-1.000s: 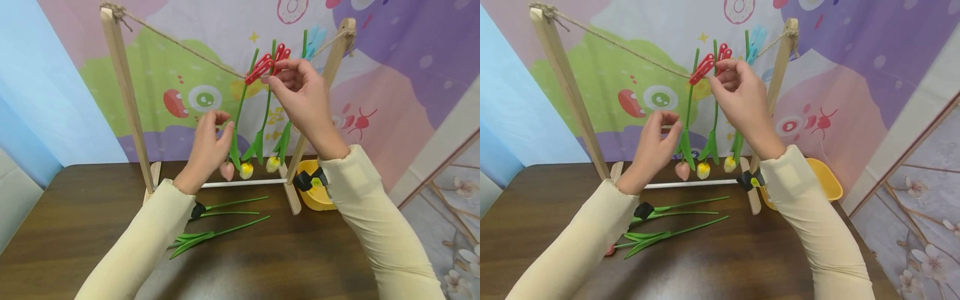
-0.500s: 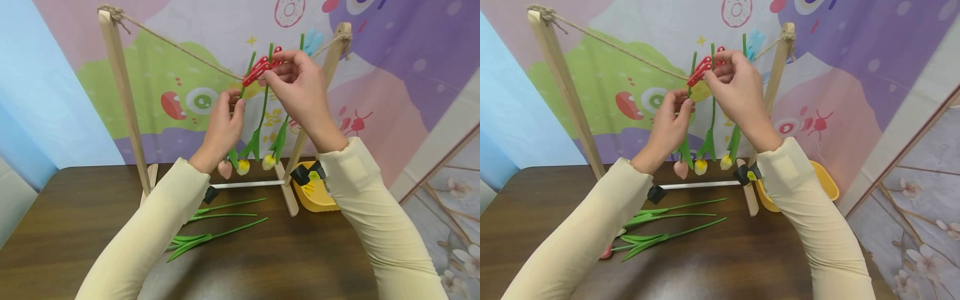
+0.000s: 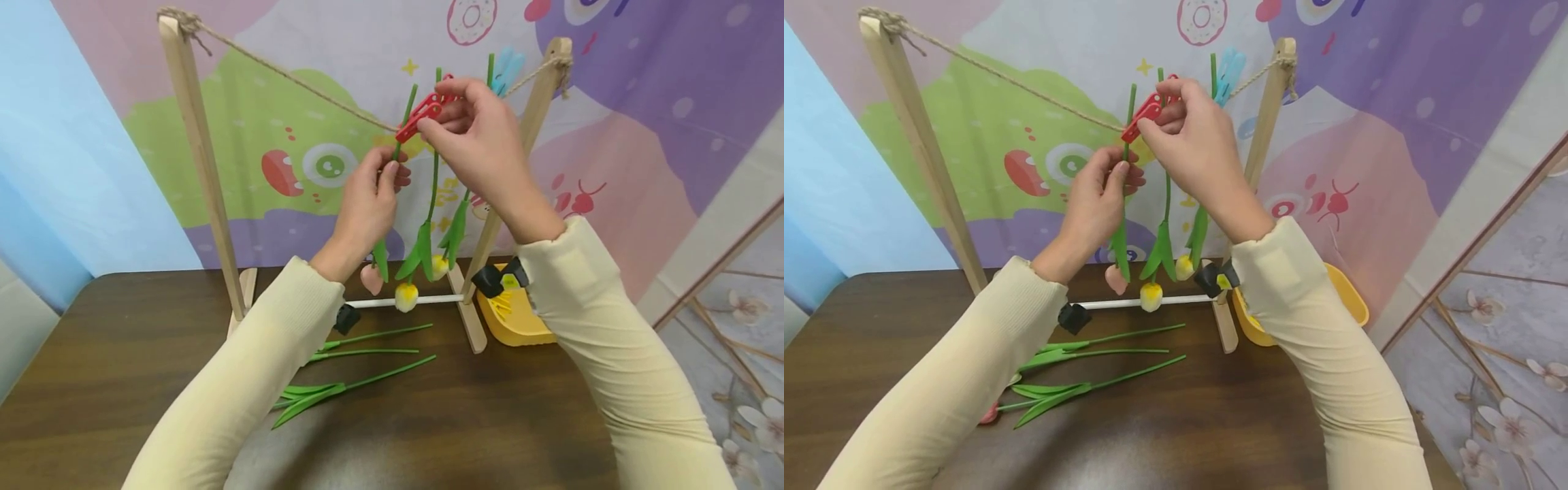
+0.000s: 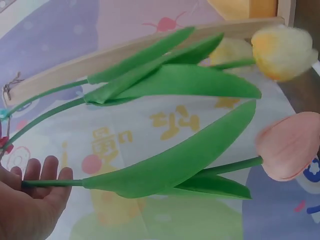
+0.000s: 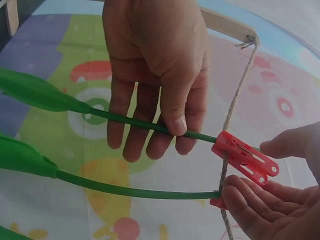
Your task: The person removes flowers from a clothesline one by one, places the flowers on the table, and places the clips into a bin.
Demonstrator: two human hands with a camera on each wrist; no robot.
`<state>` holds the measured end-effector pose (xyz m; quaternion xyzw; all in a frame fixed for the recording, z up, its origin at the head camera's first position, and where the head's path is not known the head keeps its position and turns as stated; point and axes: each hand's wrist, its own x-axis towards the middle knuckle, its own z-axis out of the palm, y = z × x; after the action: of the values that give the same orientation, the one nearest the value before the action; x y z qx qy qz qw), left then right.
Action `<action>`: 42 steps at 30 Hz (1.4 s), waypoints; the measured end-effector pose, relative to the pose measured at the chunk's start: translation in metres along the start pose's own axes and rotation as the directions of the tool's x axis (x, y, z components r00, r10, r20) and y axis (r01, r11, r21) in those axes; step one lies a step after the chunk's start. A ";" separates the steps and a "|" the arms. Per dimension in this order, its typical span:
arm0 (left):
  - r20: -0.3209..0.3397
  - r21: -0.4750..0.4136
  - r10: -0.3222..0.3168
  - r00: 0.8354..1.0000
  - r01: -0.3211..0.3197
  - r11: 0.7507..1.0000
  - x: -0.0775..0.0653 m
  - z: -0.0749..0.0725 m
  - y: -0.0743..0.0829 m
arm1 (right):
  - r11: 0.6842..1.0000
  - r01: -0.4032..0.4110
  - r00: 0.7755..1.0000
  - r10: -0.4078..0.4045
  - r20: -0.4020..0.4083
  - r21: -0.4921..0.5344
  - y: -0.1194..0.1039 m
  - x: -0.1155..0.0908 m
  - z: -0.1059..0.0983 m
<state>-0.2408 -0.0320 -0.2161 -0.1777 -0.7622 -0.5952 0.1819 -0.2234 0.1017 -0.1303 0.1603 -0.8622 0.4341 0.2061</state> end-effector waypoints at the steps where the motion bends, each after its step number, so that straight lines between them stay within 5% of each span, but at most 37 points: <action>1: 0.003 -0.009 -0.003 1.000 0.003 1.000 0.000 0.000 0.000 | 1.000 -0.004 1.000 0.004 0.008 -0.014 -0.001 0.000 -0.001; 7: 0.039 -0.064 -0.019 0.999 0.022 0.998 -0.001 0.002 0.000 | 1.000 0.003 1.000 -0.003 0.013 -0.005 -0.003 0.001 -0.002; 20: 0.069 -0.021 -0.007 0.998 0.009 1.000 -0.002 -0.002 0.002 | 0.980 -0.005 1.000 0.009 -0.018 0.200 0.000 0.003 -0.003; 36: 0.040 0.081 0.014 0.999 -0.017 0.997 -0.001 0.000 0.001 | 0.989 0.019 1.000 -0.016 -0.023 0.147 0.004 0.000 -0.005; 42: 0.042 0.127 0.003 0.999 -0.008 0.992 -0.002 -0.003 -0.001 | 0.958 0.057 0.998 -0.044 -0.052 0.280 0.007 0.001 -0.004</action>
<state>-0.2389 -0.0351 -0.2170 -0.1802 -0.8018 -0.5410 0.1788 -0.2261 0.1091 -0.1321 0.2001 -0.7824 0.5505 0.2115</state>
